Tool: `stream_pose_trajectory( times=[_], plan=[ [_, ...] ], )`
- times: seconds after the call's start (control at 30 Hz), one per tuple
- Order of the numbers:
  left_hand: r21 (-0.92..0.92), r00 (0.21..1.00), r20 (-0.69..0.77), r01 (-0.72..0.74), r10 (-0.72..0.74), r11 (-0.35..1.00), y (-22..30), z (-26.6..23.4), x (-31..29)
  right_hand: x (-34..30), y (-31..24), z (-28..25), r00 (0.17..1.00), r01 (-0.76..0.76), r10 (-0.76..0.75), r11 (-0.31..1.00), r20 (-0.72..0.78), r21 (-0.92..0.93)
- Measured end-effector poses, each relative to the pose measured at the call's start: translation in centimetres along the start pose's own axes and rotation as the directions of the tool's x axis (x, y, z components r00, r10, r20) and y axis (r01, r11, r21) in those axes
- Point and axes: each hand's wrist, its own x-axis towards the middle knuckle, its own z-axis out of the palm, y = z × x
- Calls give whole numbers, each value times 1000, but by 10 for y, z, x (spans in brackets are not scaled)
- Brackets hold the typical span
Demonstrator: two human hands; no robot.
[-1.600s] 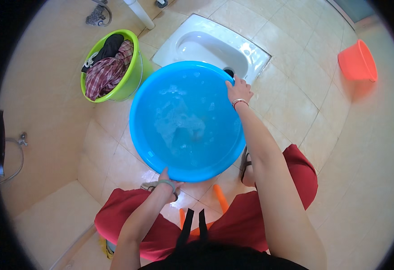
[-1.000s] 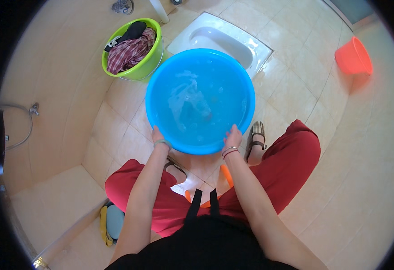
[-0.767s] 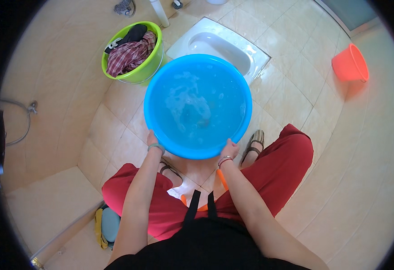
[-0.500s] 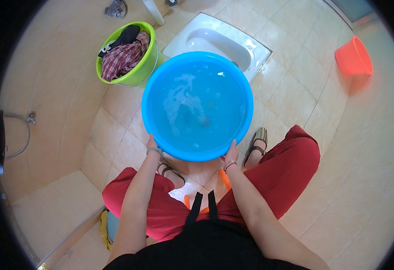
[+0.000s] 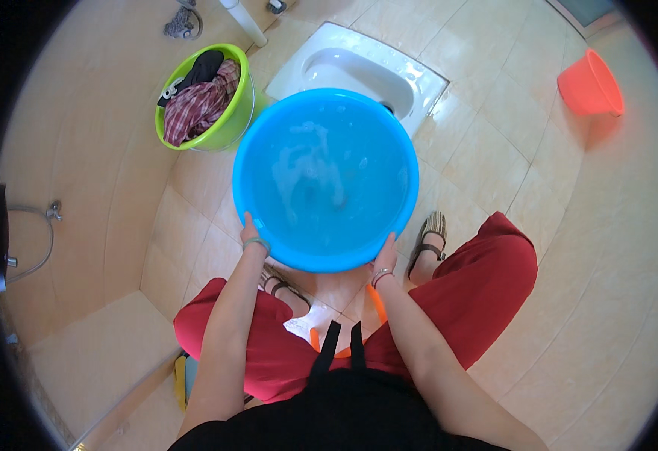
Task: The person transfers various pieces of clothing from a green bucket into a blue basin. They then fill a pink bowl with water from a wall-mounted tap and pour it over the clothes in the blue basin. Finally, the person begins to agitate the clothes in the water by hand.
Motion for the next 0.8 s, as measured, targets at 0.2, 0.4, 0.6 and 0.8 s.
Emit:
stream_pose_trajectory(
  times=[0.2,0.4,0.6,0.8],
  plan=[
    [250,959,31,-281,282,927,13,-22,23,24,32,-3,918,317,-349,931,-186,-180],
    [808,797,171,-450,579,381,55,58,20,51,-46,23,798,587,-578,809,-170,5],
    [720,867,165,-431,470,543,54,46,57,78,-15,2,927,251,-310,930,-211,-268],
    [552,917,145,-386,371,739,60,21,78,50,-14,14,911,300,-380,878,-160,-373]
  ],
)
